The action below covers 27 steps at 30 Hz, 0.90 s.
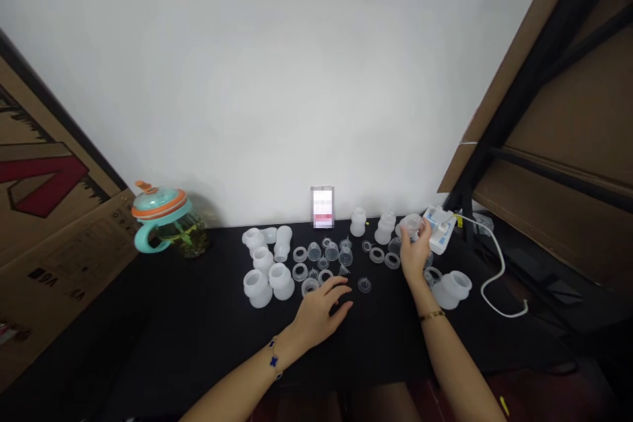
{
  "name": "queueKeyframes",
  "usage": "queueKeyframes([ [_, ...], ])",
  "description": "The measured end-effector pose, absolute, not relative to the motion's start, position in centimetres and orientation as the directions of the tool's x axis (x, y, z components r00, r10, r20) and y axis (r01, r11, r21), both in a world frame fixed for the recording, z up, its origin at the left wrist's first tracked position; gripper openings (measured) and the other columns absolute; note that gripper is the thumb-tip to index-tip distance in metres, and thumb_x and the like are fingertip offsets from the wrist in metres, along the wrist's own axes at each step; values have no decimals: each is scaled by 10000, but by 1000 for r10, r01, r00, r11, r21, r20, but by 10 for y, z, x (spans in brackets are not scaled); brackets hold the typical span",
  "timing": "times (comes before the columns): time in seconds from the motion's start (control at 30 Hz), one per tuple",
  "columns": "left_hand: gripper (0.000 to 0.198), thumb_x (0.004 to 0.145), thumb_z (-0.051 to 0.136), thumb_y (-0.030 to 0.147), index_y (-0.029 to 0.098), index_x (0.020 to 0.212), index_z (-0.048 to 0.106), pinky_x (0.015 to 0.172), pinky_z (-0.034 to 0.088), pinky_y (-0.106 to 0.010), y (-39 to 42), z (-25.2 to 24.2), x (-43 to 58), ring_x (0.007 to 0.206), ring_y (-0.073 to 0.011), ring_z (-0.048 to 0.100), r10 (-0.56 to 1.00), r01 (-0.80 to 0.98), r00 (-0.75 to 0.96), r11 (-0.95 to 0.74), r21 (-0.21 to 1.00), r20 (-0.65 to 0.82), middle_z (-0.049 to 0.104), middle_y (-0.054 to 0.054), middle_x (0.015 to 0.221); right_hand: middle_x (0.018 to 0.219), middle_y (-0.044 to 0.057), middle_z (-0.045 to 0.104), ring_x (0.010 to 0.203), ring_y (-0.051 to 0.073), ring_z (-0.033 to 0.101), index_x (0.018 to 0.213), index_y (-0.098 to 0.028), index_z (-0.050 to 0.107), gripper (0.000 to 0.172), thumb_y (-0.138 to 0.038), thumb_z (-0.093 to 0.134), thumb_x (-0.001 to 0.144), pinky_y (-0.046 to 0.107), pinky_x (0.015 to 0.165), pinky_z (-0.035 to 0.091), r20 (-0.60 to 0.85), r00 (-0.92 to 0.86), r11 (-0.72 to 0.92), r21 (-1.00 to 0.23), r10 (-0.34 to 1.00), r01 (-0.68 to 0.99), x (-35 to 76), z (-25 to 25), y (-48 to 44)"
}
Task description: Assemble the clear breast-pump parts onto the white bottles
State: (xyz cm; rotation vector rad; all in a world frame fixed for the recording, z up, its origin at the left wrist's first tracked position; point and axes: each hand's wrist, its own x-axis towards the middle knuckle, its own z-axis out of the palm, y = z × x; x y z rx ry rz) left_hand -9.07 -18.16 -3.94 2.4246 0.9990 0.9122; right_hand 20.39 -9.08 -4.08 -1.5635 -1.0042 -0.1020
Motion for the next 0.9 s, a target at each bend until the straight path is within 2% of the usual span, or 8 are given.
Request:
queueKeyframes([
  [0.3, 262, 959, 569, 269, 259, 1217, 614, 703, 588, -269, -181, -43, -91, 764, -133, 707, 705, 499, 560, -706, 503, 434, 638, -73, 1317, 1339, 183, 630, 1179, 332, 618, 1419, -188, 440, 635, -591, 430, 929, 447, 974, 451, 483, 586, -114, -700, 651, 705, 210, -42, -89],
  [0.53, 262, 964, 564, 276, 266, 1219, 619, 714, 586, -270, -183, -39, -91, 783, -139, 711, 718, 510, 570, -690, 513, 400, 635, -71, 1325, 1279, 195, 661, 1064, 345, 663, 1446, -161, 420, 675, -585, 416, 921, 451, 906, 473, 444, 596, -194, -670, 669, 716, 211, -36, -93],
  [0.73, 251, 972, 550, 279, 265, 1213, 617, 698, 578, -264, -182, -41, -92, 763, -134, 708, 712, 511, 585, -695, 506, 387, 634, -68, 1323, 1253, 197, 669, 1095, 349, 654, 1449, -155, 410, 673, -530, 467, 893, 491, 950, 464, 446, 598, -188, -675, 666, 713, 210, -32, -95],
  [0.9, 256, 975, 545, 282, 264, 1223, 610, 692, 574, -257, -182, -42, -93, 730, -121, 696, 691, 494, 609, -714, 496, 389, 646, -62, 1303, 1360, 202, 592, 1248, 344, 554, 1408, -142, 428, 650, -419, 513, 825, 517, 1048, 416, 549, 542, -43, -676, 636, 736, 209, -33, -94],
])
